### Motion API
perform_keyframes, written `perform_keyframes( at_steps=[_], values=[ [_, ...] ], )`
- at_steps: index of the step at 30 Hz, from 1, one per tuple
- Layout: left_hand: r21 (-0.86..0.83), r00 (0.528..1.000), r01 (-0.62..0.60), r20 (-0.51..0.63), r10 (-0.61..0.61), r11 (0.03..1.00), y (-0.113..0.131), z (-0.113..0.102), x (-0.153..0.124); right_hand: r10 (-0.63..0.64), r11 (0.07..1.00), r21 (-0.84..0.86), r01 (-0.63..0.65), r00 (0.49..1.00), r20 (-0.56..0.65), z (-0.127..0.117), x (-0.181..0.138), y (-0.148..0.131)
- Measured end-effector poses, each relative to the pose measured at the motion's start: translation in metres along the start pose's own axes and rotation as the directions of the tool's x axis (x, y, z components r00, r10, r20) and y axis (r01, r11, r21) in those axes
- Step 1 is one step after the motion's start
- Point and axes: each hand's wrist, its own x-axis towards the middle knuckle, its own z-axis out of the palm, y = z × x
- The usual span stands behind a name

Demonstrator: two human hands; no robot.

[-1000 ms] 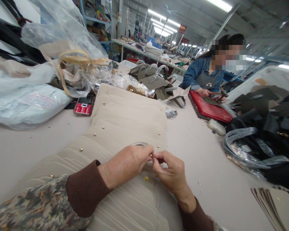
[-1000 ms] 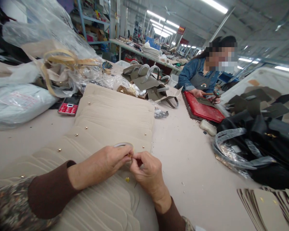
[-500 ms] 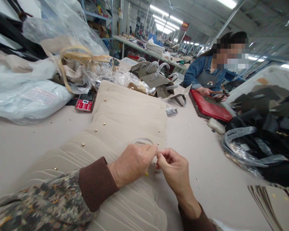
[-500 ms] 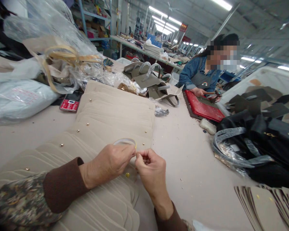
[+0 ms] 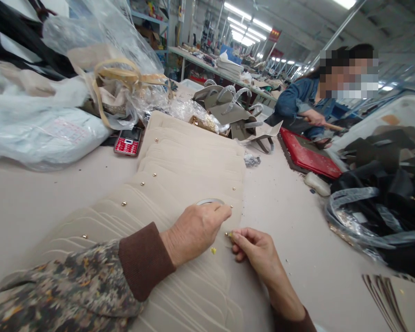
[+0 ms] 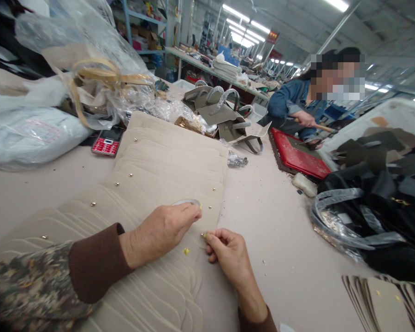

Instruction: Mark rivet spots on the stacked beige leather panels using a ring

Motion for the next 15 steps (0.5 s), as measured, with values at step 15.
perform_keyframes(
  at_steps=[15],
  values=[
    [0.158,0.944,0.099,0.298,-0.143,0.982,-0.001,-0.005,0.002,-0.152,0.904,-0.408,0.126,0.988,-0.031,0.011,0.007,-0.002]
  ],
)
